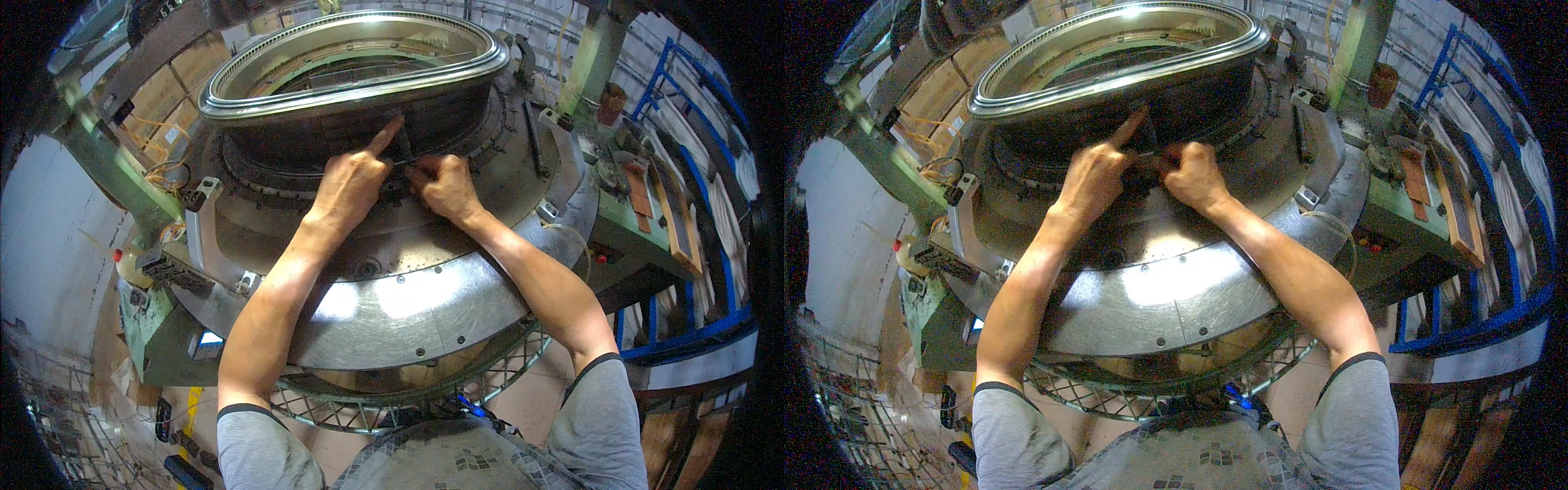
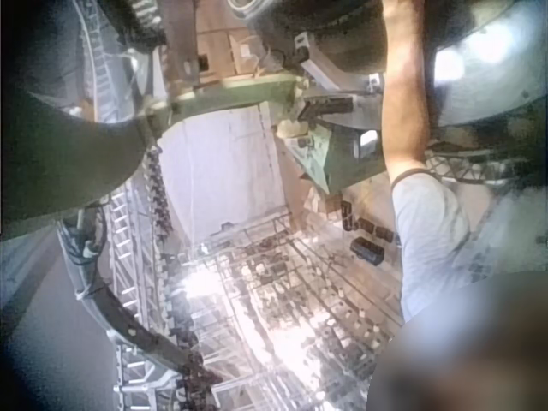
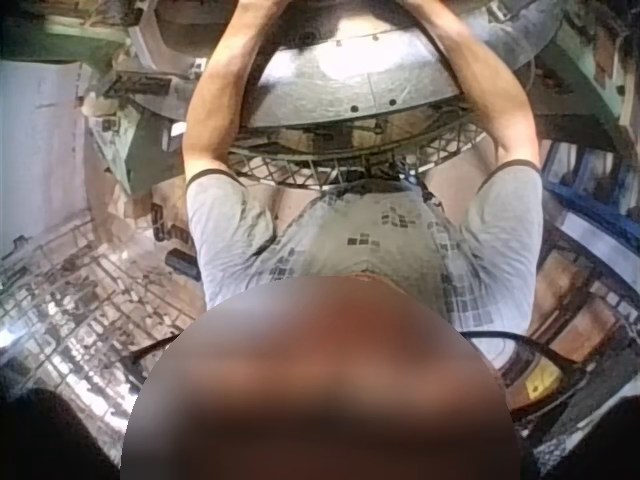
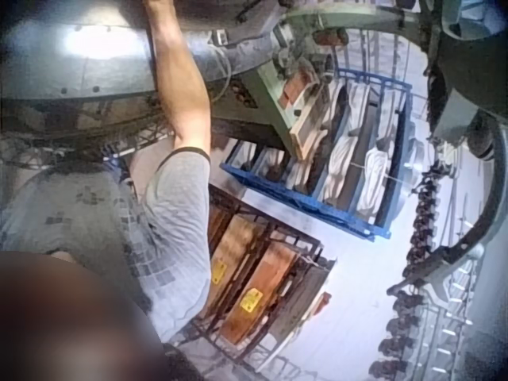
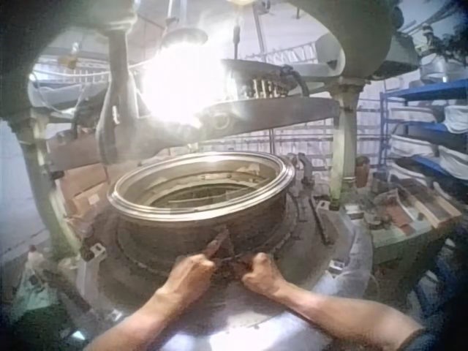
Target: The person repeatedly picks up small metal strips from a tray, peels off backing, and adheres them to the rim of a large circular metal component. The person uses both hands to position and press each strip into place around the circumference.
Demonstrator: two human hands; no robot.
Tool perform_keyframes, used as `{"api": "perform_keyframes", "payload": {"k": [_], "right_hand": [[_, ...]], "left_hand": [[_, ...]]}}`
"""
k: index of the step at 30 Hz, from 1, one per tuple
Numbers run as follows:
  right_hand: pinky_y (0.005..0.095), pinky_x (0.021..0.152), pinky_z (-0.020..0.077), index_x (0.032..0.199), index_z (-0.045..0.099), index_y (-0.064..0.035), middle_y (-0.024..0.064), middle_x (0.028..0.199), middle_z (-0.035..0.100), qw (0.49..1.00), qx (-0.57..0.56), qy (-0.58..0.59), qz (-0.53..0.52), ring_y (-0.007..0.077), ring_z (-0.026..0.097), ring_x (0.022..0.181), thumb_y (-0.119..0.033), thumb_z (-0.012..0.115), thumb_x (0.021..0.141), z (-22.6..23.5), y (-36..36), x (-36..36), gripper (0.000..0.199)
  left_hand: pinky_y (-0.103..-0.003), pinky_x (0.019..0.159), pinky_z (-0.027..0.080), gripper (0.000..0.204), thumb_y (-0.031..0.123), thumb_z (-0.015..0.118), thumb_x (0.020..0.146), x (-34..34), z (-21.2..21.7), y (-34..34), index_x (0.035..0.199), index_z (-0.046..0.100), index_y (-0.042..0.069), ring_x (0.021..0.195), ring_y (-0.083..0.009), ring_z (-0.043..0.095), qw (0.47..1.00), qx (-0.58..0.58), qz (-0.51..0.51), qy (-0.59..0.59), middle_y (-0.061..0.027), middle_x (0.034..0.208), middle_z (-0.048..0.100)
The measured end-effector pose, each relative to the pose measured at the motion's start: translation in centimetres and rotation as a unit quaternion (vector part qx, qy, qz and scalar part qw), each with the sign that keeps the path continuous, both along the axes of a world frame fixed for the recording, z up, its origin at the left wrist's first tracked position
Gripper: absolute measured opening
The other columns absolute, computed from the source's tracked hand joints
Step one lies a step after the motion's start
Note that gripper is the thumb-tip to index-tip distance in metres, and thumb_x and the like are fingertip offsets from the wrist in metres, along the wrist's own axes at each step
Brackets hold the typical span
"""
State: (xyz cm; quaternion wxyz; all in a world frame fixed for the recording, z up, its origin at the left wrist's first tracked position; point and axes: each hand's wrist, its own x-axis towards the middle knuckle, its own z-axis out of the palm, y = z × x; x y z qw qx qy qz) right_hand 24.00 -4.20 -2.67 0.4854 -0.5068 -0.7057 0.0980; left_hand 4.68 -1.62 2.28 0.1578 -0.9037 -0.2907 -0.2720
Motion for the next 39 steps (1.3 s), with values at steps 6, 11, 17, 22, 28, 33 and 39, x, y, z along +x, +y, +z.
{"api": "perform_keyframes", "payload": {"k": [6,11,17,22,28,33,39], "right_hand": [[0.0446,0.063,0.0523,0.080,0.069,0.0061,0.0309,0.078,0.064,0.996,-0.008,-0.083,-0.029,0.0396,0.071,0.070,-0.003,0.058,0.076,0.3,-0.1,-1.9,0.014],[0.0479,0.064,0.0554,0.067,0.062,0.0129,0.0354,0.073,0.061,0.993,-0.109,-0.039,-0.032,0.0456,0.069,0.068,-0.009,0.060,0.065,0.1,-2.1,-2.3,0.022],[0.0466,0.065,0.0520,0.074,0.066,0.0081,0.0318,0.075,0.062,0.994,-0.071,-0.042,-0.067,0.0423,0.070,0.071,-0.004,0.054,0.071,0.2,-3.2,-3.0,0.018],[0.0464,0.066,0.0525,0.075,0.066,0.0075,0.0310,0.075,0.063,0.998,-0.037,-0.009,-0.050,0.0433,0.069,0.072,-0.006,0.055,0.073,-0.1,-3.3,-2.8,0.018],[0.0454,0.064,0.0528,0.077,0.067,0.0076,0.0296,0.075,0.064,0.991,-0.034,-0.091,-0.093,0.0432,0.069,0.070,-0.005,0.055,0.072,-0.3,-1.2,-1.9,0.018],[0.0475,0.067,0.0527,0.082,0.068,0.0072,0.0317,0.078,0.064,0.992,-0.063,-0.072,-0.082,0.0447,0.068,0.074,-0.005,0.056,0.072,-0.4,-1.5,-2.0,0.020],[0.0491,0.067,0.0545,0.062,0.060,0.0058,0.0294,0.070,0.064,0.992,-0.040,-0.064,-0.098,0.0423,0.067,0.066,-0.011,0.061,0.072,-1.0,-2.4,-2.2,0.020]], "left_hand": [[-0.039,0.063,0.060,0.039,0.002,0.065,0.076,0.2,1.5,-1.3,0.114,0.071,-0.003,0.070,-0.0316,0.073,0.993,0.024,0.092,0.071,-0.0207,0.092,0.071],[-0.042,0.060,0.060,0.017,0.001,0.062,0.079,-0.4,0.9,-0.8,0.093,0.070,0.002,0.067,-0.0325,0.072,0.990,-0.066,0.048,0.119,-0.0182,0.071,0.069],[-0.040,0.060,0.058,0.058,0.004,0.057,0.086,-1.1,0.0,-0.9,0.143,0.050,0.002,0.069,-0.0311,0.072,0.991,-0.022,0.039,0.123,-0.0180,0.074,0.070],[-0.040,0.061,0.059,0.061,0.004,0.058,0.085,-1.4,0.5,-1.0,0.145,0.048,0.003,0.071,-0.0311,0.072,0.990,-0.031,0.035,0.133,-0.0175,0.075,0.070],[-0.043,0.063,0.059,0.033,0.000,0.061,0.080,-2.0,2.0,-1.0,0.112,0.066,0.003,0.072,-0.0342,0.071,0.992,-0.027,0.019,0.121,-0.0196,0.075,0.069],[-0.041,0.063,0.059,0.055,0.004,0.060,0.084,-1.9,2.7,-1.0,0.138,0.054,0.005,0.072,-0.0315,0.072,0.987,-0.014,0.043,0.156,-0.0177,0.075,0.070],[-0.040,0.062,0.059,0.015,0.007,0.062,0.082,-1.6,2.5,-1.0,0.072,0.073,0.004,0.067,-0.0310,0.072,0.987,0.013,0.011,0.158,-0.0164,0.069,0.069]]}}
